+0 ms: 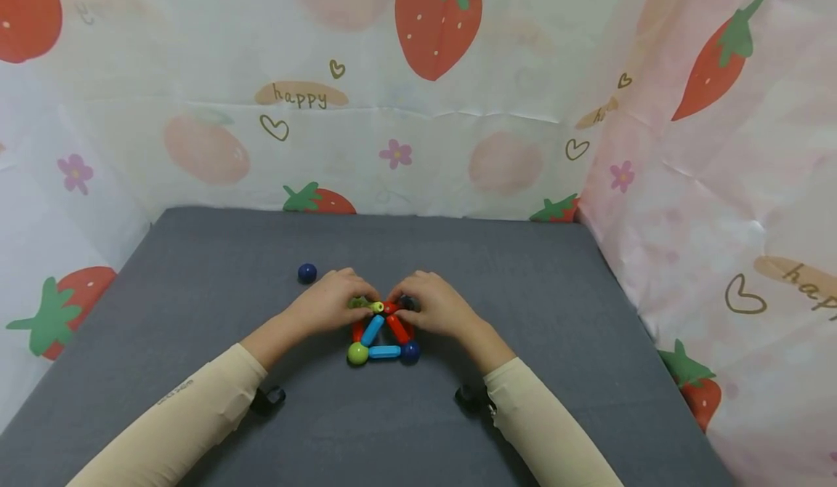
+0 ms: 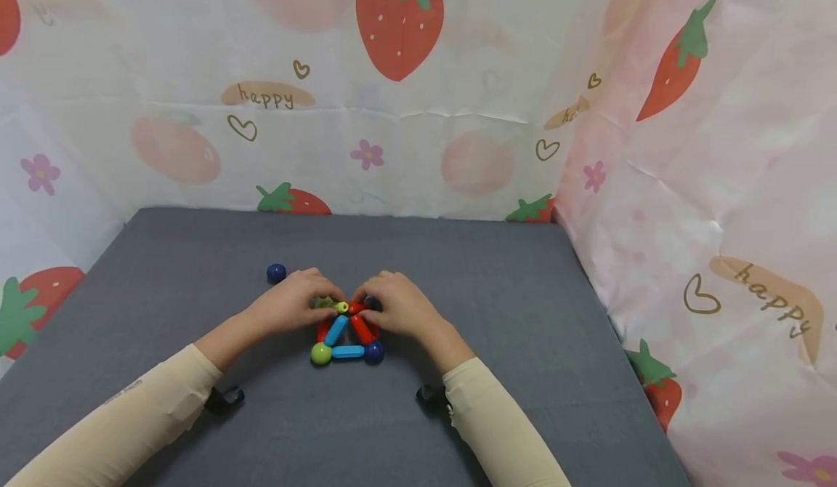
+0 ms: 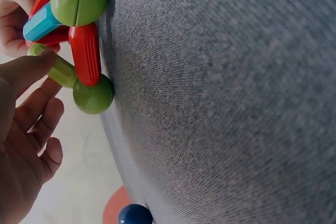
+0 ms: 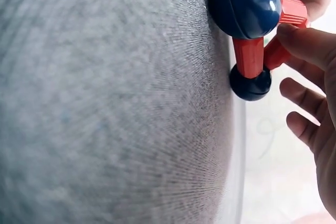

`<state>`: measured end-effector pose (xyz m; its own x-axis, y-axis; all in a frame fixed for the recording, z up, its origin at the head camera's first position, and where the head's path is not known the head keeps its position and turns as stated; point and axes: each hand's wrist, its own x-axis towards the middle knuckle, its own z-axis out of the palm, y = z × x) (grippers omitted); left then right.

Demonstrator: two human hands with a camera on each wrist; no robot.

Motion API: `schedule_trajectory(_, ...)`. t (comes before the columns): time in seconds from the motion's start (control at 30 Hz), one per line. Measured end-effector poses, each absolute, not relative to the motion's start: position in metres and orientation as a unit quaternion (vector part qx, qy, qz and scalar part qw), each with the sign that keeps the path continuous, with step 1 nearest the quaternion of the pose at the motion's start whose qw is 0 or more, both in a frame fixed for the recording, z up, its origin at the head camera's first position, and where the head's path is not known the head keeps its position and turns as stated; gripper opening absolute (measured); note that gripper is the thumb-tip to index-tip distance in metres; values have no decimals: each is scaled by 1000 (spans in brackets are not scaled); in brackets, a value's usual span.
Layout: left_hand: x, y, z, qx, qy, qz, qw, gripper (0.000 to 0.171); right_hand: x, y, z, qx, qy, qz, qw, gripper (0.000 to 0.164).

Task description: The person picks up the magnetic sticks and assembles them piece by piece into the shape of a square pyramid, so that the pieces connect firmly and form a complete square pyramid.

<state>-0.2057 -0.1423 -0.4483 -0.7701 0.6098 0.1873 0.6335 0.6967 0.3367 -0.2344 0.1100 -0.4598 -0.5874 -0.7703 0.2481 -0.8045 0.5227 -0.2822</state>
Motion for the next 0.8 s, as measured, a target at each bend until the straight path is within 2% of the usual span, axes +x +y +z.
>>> schedule_trajectory(0.8, -210, -148, -451, -344, -915, -209, 10, 20, -232, 109, -459, 454, -872, 176, 51, 21)
